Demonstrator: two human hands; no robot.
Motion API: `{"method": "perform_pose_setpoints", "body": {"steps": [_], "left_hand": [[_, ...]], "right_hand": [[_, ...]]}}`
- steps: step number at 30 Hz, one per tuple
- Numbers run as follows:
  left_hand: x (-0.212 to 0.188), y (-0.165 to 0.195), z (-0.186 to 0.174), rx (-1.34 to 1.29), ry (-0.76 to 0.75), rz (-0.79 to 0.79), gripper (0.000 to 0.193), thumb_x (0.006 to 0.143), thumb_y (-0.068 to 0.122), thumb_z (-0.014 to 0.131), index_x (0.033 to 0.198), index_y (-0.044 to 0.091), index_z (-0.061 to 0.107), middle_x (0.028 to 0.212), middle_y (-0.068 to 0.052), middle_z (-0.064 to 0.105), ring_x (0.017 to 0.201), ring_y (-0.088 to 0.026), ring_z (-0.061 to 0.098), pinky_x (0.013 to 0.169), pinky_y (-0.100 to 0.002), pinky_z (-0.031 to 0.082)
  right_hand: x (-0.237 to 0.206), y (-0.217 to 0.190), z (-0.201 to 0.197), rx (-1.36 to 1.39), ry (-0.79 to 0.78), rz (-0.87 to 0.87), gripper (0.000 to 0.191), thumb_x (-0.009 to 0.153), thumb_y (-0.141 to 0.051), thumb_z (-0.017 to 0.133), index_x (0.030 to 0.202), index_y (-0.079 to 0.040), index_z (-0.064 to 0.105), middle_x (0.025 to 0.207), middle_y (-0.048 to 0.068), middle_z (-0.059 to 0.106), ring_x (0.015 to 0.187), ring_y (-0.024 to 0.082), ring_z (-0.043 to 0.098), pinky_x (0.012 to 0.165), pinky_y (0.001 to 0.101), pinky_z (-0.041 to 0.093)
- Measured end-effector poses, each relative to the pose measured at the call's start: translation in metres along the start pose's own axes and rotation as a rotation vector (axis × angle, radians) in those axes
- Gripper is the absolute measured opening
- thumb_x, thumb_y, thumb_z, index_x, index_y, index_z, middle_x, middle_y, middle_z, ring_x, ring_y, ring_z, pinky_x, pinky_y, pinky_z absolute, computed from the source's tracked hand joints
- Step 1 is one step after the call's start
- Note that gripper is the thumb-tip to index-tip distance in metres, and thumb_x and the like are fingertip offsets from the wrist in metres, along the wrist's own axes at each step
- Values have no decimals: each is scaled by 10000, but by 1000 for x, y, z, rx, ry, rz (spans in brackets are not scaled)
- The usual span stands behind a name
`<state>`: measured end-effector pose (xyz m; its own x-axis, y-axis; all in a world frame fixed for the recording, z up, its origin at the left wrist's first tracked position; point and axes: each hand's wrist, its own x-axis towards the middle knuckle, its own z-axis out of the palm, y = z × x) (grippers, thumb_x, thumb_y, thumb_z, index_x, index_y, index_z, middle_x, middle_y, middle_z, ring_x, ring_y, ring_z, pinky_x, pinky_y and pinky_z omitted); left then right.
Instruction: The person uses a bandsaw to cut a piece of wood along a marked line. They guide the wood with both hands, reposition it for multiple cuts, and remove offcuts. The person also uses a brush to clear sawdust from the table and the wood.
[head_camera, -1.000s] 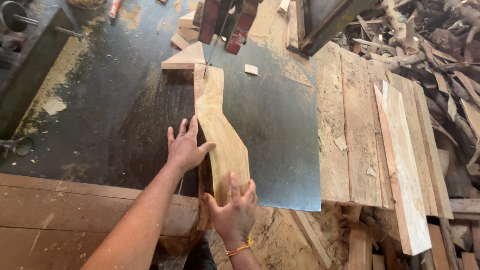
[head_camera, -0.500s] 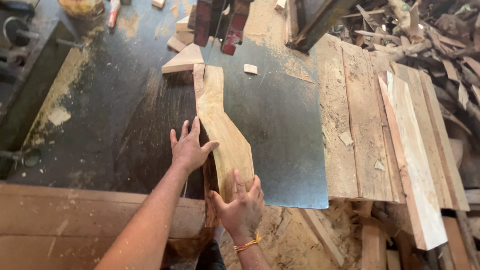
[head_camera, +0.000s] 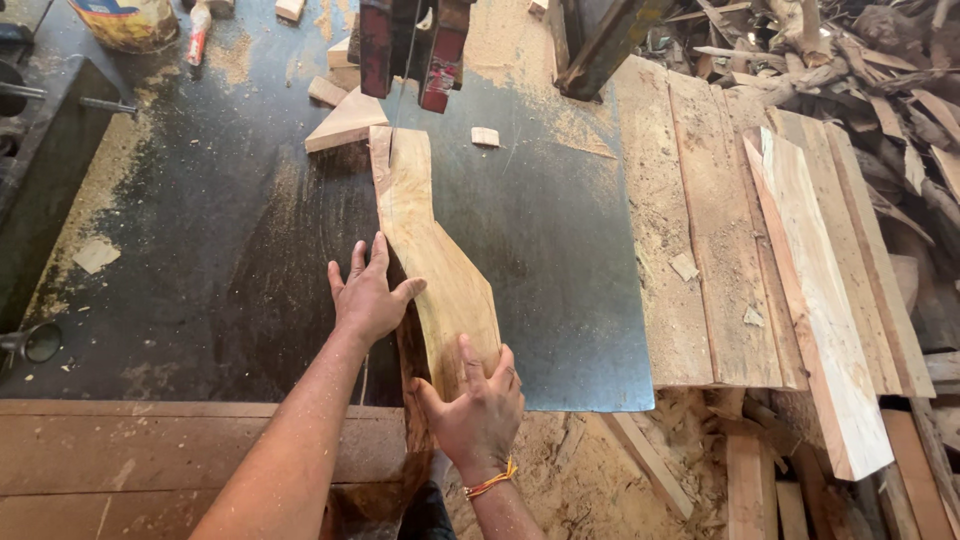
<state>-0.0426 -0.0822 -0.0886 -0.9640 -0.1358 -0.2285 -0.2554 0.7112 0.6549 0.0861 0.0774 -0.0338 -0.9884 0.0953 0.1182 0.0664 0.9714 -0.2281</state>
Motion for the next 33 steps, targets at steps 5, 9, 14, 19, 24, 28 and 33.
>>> {"method": "perform_pose_setpoints", "body": {"steps": [5, 9, 14, 19, 24, 28, 33], "left_hand": [[5, 2, -2, 2, -4, -13, 1031, 876, 587, 680, 1627, 104, 163, 1613, -196, 340, 1577, -207, 124, 1244, -492, -80], [4, 3, -4, 0, 5, -12, 1032, 873, 588, 677, 1626, 104, 163, 1610, -199, 346, 1575, -207, 133, 1244, -491, -70], [0, 4, -7, 29, -10, -4, 1034, 874, 626, 660, 1613, 114, 149, 1603, -190, 344, 1565, -204, 135, 1246, -480, -56], [-2, 3, -8, 13, -19, 4, 1031, 885, 600, 655, 1631, 107, 144, 1601, -181, 370, 1574, -208, 163, 1261, -473, -22], [-3, -6, -9, 4, -10, 4, 1001, 892, 567, 655, 1626, 106, 153, 1613, -190, 344, 1557, -212, 180, 1254, -460, -7], [0, -9, -8, -16, -12, 13, 964, 905, 549, 655, 1618, 102, 184, 1610, -195, 344, 1561, -216, 177, 1253, -461, 2], [0, -10, -10, -29, 21, 48, 958, 904, 556, 654, 1611, 81, 215, 1600, -172, 385, 1563, -215, 191, 1259, -461, 28]], "right_hand": [[3, -1, 3, 0, 3, 8, 854, 678, -678, 808, 1400, -272, 602, 1436, 280, 439, 1220, 423, 534, 975, 515, 474], [5, -2, 5, -20, -4, 4, 853, 688, -699, 791, 1404, -275, 602, 1427, 282, 438, 1218, 416, 534, 960, 511, 477], [9, -4, 8, -42, -18, 9, 852, 714, -733, 752, 1410, -267, 595, 1420, 278, 442, 1221, 397, 540, 966, 513, 475], [9, -5, 9, -35, -30, 0, 850, 727, -742, 753, 1410, -258, 599, 1413, 303, 433, 1222, 410, 528, 973, 520, 462], [-2, -18, 8, -2, -24, 32, 848, 704, -688, 789, 1409, -251, 611, 1412, 290, 442, 1206, 405, 529, 954, 504, 466], [-1, -29, 9, 31, 55, 53, 812, 653, -640, 829, 1347, -261, 644, 1392, 254, 471, 1202, 397, 546, 943, 503, 475], [3, -33, 9, 26, 69, 56, 809, 653, -638, 843, 1340, -259, 645, 1386, 252, 479, 1184, 400, 562, 934, 508, 481]]}}
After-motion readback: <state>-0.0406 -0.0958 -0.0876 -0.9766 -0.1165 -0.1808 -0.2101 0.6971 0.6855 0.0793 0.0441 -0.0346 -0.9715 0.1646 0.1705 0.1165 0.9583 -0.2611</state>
